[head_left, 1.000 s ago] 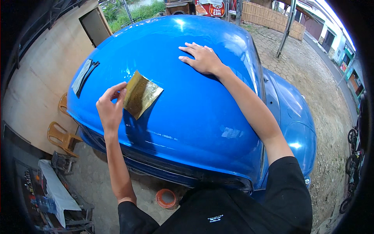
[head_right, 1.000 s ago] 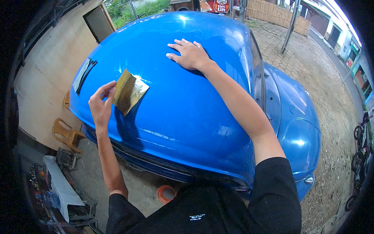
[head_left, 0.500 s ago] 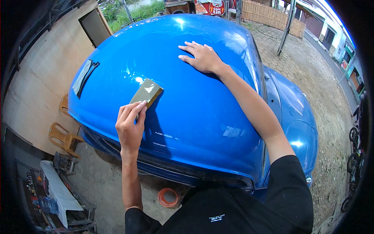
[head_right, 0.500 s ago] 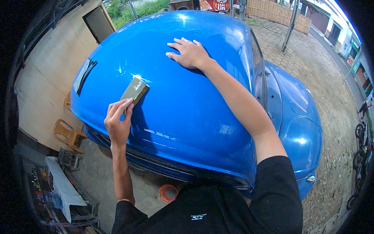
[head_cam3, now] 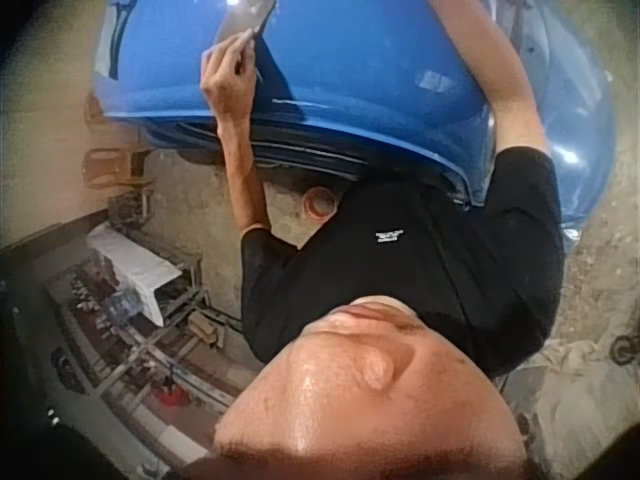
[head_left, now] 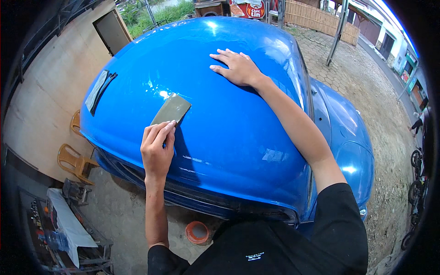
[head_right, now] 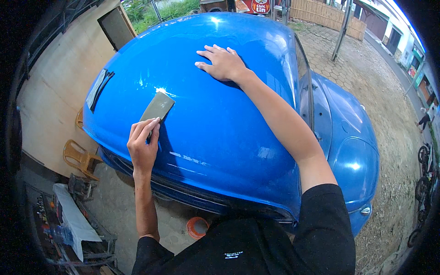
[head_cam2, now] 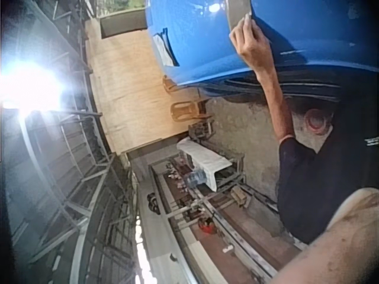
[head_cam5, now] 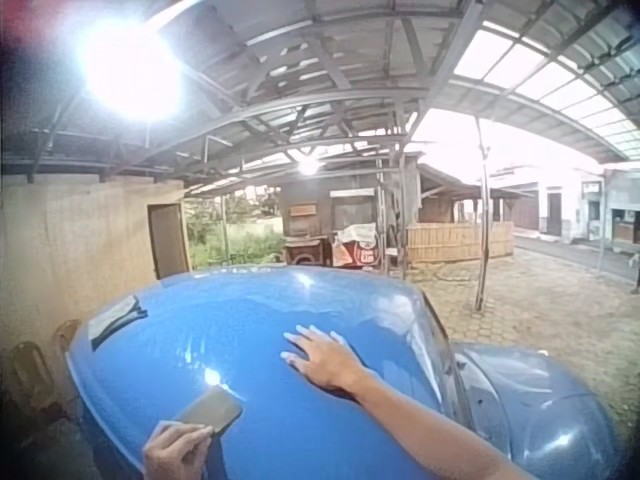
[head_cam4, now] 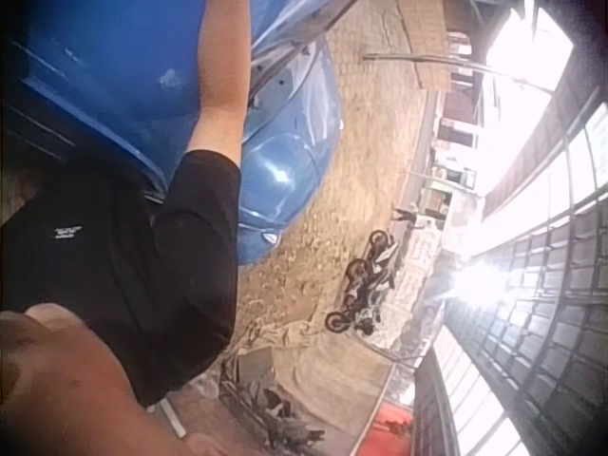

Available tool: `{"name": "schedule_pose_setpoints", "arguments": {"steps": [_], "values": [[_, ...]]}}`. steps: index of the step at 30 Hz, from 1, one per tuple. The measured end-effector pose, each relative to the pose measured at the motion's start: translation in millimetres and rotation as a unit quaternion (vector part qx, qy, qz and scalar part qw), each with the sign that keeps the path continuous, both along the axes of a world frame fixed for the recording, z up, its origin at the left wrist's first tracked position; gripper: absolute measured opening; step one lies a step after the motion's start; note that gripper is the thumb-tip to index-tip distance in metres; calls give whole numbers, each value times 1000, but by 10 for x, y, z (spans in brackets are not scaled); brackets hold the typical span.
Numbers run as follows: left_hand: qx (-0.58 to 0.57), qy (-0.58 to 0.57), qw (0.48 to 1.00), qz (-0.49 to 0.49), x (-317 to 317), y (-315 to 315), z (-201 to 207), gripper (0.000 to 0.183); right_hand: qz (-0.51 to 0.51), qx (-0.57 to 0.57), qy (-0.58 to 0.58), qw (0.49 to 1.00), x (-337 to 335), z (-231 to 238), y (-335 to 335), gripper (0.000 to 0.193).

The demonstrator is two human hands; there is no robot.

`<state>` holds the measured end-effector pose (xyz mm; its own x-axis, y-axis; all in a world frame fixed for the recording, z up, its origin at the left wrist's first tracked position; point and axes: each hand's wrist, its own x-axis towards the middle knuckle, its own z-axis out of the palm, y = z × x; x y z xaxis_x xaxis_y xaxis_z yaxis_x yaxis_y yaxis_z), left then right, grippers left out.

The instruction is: The person sands the roof, window frames, and exterior body panels of a car with sandpaper, dipping the sandpaper into a bucket of water by hand.

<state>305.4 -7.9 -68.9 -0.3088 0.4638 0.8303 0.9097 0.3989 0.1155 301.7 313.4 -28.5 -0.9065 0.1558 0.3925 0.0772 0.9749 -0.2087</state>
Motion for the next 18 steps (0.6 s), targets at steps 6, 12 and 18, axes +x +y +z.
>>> {"name": "schedule_pose_setpoints", "arguments": {"steps": [6, 12, 18], "values": [[-5, -19, 1000, -15, -12, -26, 25, 17, 0, 2, -5, 1000, 1, -3, 5, 61], [-37, 35, 998, -42, -215, 28, 407, 27, 1, 5, 2, 1000, 28, 10, 28, 61], [-190, 6, 982, 5, -369, 189, 185, 46, 7, 4, 23, 1000, -37, -32, 12, 61]]}}
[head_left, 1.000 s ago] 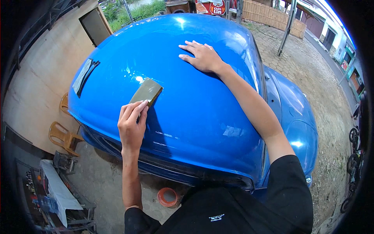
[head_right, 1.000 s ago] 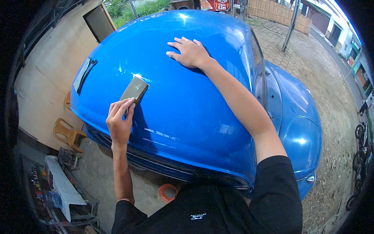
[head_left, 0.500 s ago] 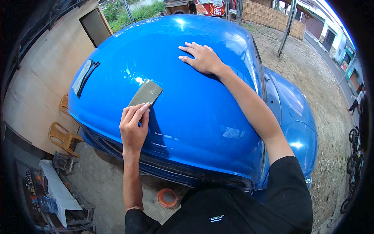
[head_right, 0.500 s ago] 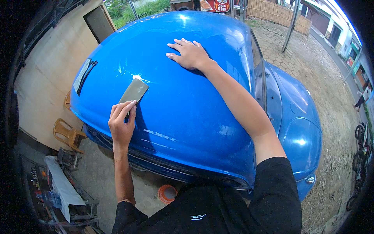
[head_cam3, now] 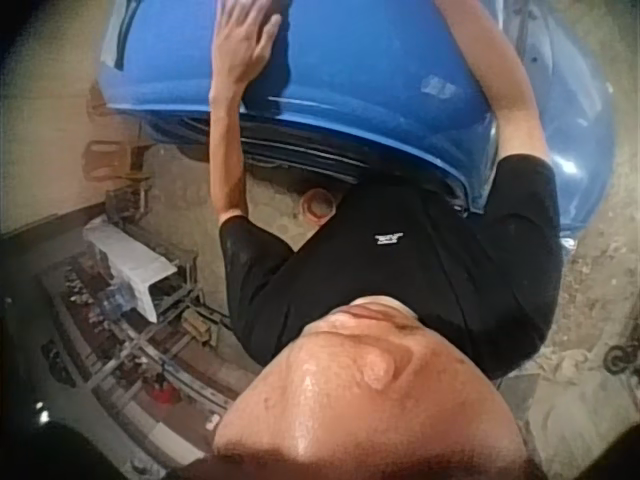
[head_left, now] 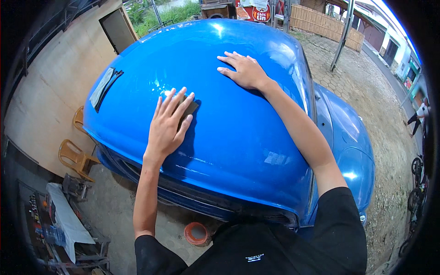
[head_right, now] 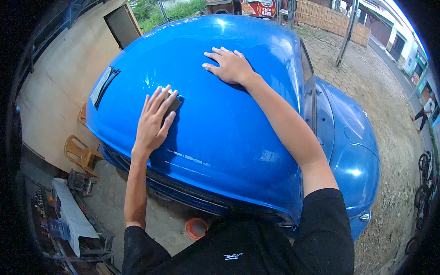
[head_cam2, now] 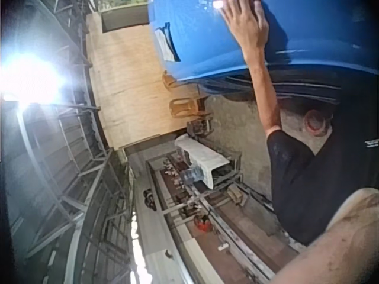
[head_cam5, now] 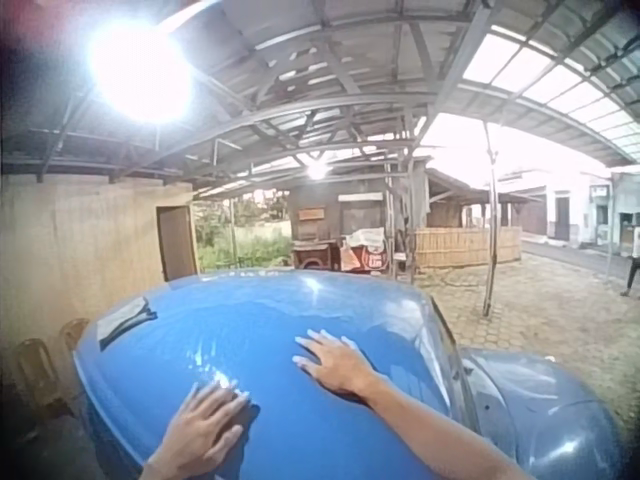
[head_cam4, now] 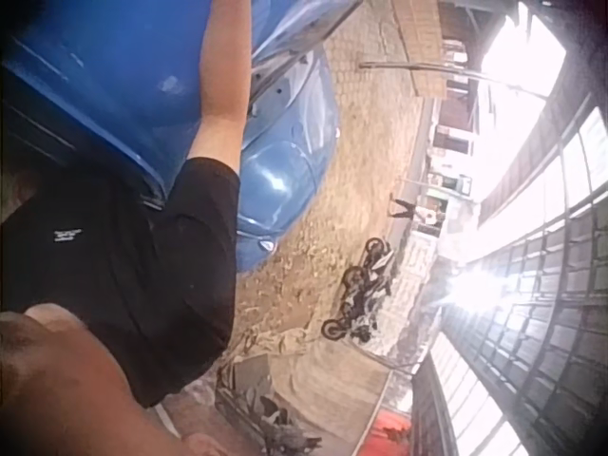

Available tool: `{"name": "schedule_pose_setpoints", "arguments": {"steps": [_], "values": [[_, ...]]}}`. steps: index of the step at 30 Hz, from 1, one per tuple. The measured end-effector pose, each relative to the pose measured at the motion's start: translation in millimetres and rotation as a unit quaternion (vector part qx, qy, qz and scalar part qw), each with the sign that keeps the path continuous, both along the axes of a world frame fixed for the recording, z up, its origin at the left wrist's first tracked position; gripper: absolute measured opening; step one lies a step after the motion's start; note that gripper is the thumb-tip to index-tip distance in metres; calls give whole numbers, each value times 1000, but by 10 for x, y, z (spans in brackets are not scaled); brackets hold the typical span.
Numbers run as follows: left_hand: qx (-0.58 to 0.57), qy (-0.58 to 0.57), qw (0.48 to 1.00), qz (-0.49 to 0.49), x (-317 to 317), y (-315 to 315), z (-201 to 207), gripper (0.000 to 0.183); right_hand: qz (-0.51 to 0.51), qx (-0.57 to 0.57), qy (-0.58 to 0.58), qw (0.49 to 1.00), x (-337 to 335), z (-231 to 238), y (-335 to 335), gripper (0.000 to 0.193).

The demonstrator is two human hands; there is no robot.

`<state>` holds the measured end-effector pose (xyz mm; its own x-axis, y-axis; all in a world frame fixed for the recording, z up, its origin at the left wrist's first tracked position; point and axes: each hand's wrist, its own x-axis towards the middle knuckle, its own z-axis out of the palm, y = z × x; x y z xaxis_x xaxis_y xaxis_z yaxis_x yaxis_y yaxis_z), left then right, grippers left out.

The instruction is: The person sands the roof, window frames, and exterior body panels of a car with sandpaper, dipping the sandpaper into a bucket of water by hand.

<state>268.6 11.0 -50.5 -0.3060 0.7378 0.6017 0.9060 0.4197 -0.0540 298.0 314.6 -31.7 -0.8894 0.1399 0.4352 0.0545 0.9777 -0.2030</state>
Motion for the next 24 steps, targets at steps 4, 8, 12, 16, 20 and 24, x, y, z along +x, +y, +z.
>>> {"name": "schedule_pose_setpoints", "arguments": {"steps": [4, 8, 12, 16, 20, 24], "values": [[-51, -44, 997, 27, 7, 26, -6, 51, -4, 5, -8, 1000, 31, -1, 13, 60], [-69, -47, 996, 39, 10, 14, 17, 52, -4, 5, -8, 1000, 54, 20, -8, 60], [-63, -32, 997, 40, -83, 22, 22, 51, -9, 9, -8, 1000, 55, 13, -25, 60], [-63, -59, 994, 62, -346, 76, 69, 52, -12, 6, -12, 1000, 76, -7, -23, 60], [-95, -78, 989, 81, -789, 186, 193, 55, -11, 5, -13, 1000, 103, 42, -32, 59], [-121, -73, 983, 117, -1415, 372, 282, 54, -12, -1, -19, 1000, 72, 56, -57, 59]]}}
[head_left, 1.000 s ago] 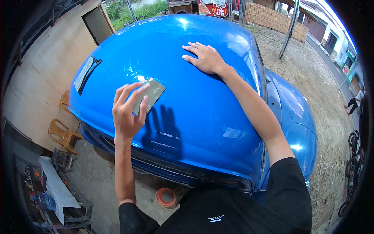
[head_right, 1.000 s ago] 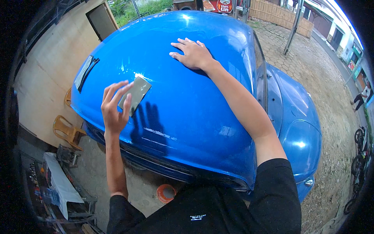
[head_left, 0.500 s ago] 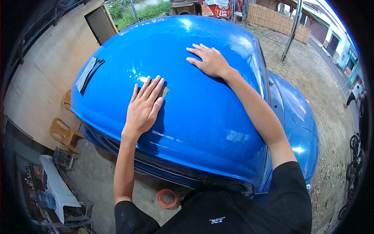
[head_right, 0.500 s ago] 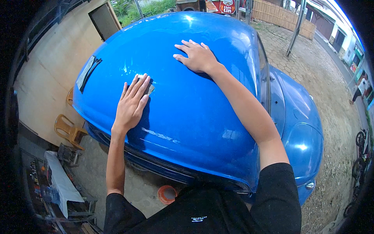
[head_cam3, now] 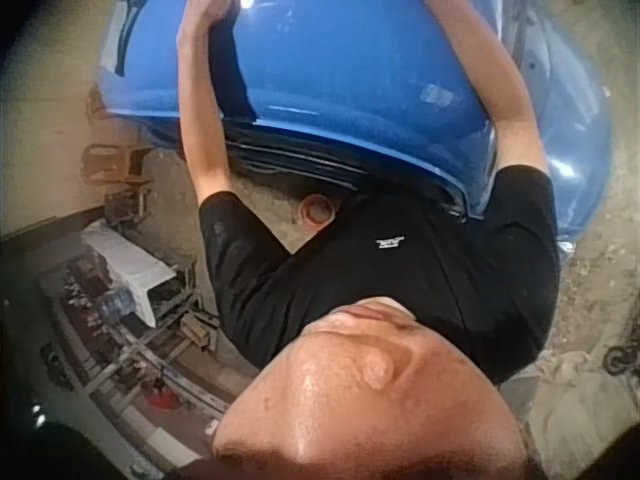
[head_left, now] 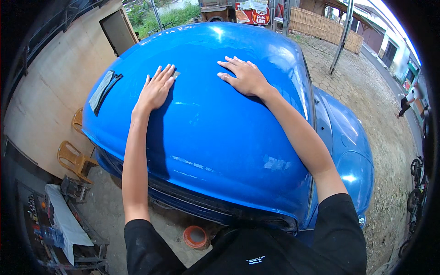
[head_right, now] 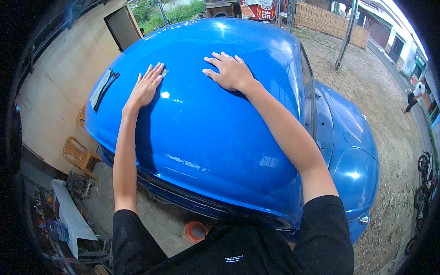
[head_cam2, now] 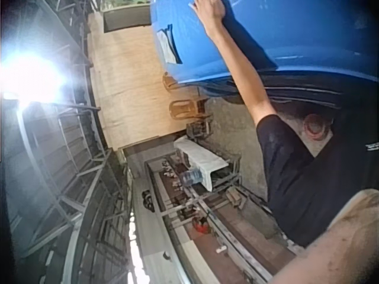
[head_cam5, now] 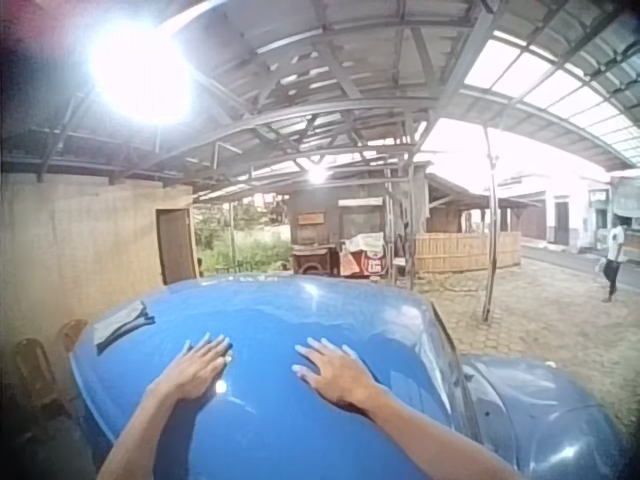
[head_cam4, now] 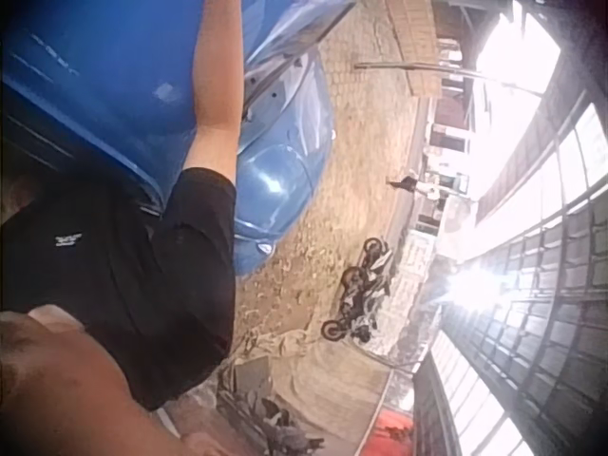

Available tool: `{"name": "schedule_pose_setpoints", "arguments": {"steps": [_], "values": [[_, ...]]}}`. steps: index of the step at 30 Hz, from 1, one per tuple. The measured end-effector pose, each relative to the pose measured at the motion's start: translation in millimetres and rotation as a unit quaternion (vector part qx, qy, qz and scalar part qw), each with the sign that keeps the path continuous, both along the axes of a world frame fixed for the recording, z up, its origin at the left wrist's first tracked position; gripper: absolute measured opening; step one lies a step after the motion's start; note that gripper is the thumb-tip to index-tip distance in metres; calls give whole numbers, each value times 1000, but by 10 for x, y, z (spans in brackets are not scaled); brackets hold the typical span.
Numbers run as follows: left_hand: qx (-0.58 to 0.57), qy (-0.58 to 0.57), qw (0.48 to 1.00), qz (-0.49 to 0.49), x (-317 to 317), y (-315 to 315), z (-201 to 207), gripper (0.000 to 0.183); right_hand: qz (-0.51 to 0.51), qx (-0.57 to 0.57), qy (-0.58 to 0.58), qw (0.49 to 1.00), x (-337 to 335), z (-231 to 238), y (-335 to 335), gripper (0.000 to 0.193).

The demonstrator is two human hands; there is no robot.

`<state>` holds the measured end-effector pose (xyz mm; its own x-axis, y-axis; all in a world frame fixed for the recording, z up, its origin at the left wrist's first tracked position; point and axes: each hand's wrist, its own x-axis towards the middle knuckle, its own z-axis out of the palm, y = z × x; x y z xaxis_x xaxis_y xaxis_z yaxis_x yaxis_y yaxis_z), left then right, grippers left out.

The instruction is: The person sands the roof, window frames, and exterior body panels of a car with sandpaper, dipping the sandpaper into a bucket of water by hand.

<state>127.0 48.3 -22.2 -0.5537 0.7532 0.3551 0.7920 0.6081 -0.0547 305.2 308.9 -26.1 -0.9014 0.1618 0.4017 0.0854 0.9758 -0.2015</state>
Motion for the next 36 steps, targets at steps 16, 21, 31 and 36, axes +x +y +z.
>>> {"name": "schedule_pose_setpoints", "arguments": {"steps": [16, 21, 31, 36], "values": [[113, 13, 994, -2, 1556, -400, -465, 52, -2, 7, -2, 1000, 58, -65, -2, 58], [105, 33, 994, 26, 1050, -98, -250, 52, -3, 24, 11, 1000, 48, -31, -28, 57], [-13, -41, 993, 106, -78, 952, 131, 57, -4, -1, 11, 1000, -23, -19, -37, 58], [-19, 26, 999, 38, 369, 712, -130, 57, 6, -5, 2, 1000, 11, -98, 41, 58]]}}
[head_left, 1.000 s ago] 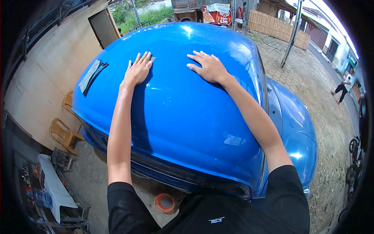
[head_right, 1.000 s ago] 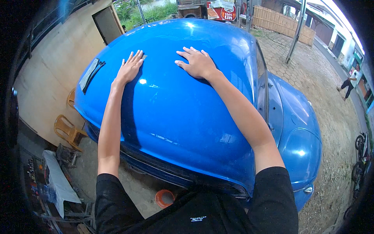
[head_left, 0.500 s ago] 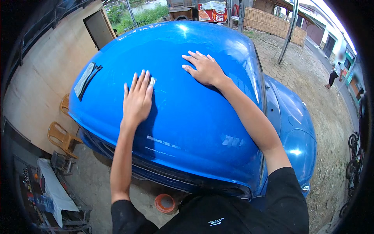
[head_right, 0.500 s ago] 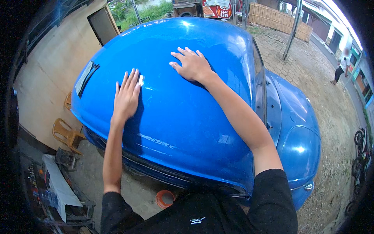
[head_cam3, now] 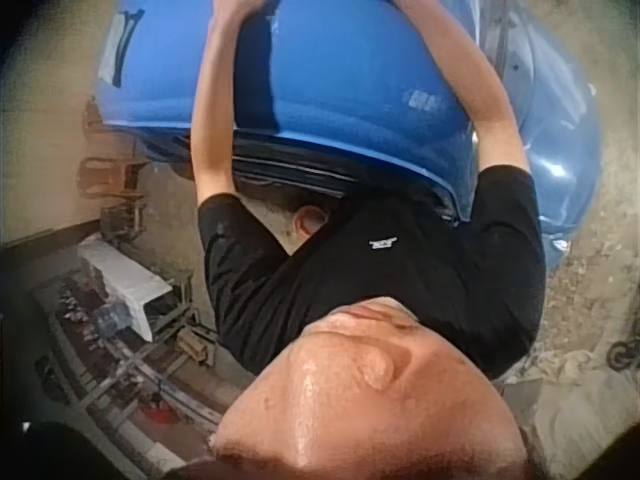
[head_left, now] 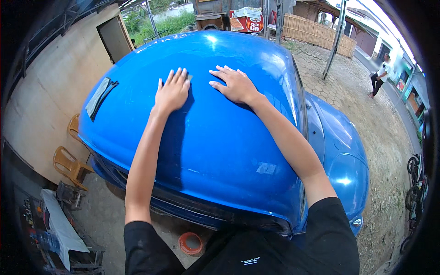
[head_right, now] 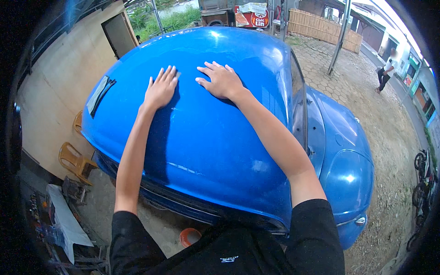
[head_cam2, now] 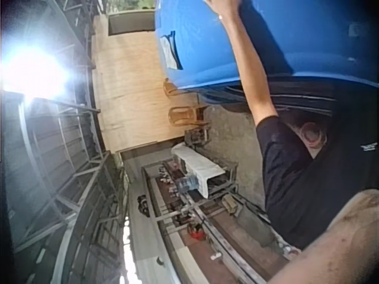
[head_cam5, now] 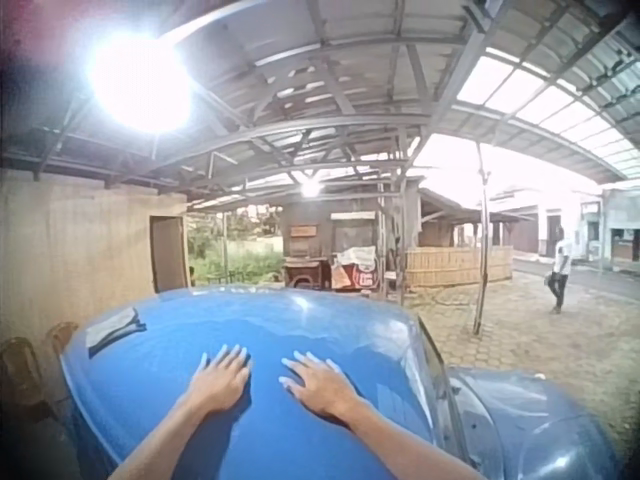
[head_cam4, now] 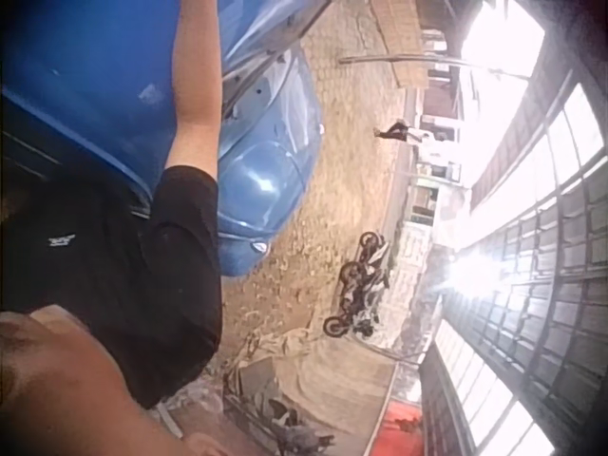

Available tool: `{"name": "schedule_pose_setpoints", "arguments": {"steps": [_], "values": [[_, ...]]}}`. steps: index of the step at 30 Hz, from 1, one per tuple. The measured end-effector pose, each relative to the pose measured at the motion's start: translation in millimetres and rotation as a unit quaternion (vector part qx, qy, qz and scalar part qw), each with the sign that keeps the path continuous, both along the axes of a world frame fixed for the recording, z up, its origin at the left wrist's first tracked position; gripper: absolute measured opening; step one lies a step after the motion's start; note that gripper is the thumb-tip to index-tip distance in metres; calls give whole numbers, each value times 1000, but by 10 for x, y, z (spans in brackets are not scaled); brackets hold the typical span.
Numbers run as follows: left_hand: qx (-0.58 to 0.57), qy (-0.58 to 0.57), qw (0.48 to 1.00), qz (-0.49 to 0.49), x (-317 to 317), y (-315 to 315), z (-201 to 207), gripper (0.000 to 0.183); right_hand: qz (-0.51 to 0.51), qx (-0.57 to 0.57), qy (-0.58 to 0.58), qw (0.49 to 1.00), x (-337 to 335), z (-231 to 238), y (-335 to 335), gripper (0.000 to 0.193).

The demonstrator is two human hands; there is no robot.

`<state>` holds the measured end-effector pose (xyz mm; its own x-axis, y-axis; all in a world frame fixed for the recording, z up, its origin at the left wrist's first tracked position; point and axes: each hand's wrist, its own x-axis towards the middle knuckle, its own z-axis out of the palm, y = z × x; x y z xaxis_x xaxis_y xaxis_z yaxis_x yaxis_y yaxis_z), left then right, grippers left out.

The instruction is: The person sands the roof, window frames, and exterior body panels of a car with sandpaper, dipping the sandpaper into a bucket of water by hand.

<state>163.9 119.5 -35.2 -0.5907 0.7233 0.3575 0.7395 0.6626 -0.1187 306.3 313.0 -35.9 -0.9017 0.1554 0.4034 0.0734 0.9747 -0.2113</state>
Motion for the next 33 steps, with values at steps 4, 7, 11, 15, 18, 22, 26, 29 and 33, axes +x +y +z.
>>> {"name": "schedule_pose_setpoints", "arguments": {"steps": [4, 7, 11, 15, 18, 22, 26, 29, 33], "values": [[93, 0, 995, -22, 866, -564, -156, 54, -6, 8, 0, 1000, 85, 22, 16, 58], [127, -15, 992, 13, 1248, -920, -287, 54, 1, 15, 42, 999, 61, 32, -36, 55], [315, -126, 939, -55, 1254, -987, -191, 55, 113, 48, 131, 984, 143, 104, -230, 43], [614, -301, 707, -178, 1036, -1186, -233, 54, 310, 69, 159, 935, 336, 73, -939, 51], [654, -303, 674, -163, 1029, -1487, -389, 46, 289, 83, 99, 949, 367, -104, -1475, 59], [383, -49, 914, 126, 1130, -1742, -533, 46, 227, 118, 87, 963, 284, -338, -1739, 69], [365, -68, 913, 171, 1145, -1834, -625, 47, 161, 108, 73, 978, 1, -137, -1700, 67], [307, -32, 932, 192, 1143, -1792, -622, 48, 122, 99, -5, 988, -561, 104, -1406, 70], [316, -55, 928, 191, 1121, -1722, -579, 49, 68, 44, -67, 994, -1271, 356, -1068, 74]]}}
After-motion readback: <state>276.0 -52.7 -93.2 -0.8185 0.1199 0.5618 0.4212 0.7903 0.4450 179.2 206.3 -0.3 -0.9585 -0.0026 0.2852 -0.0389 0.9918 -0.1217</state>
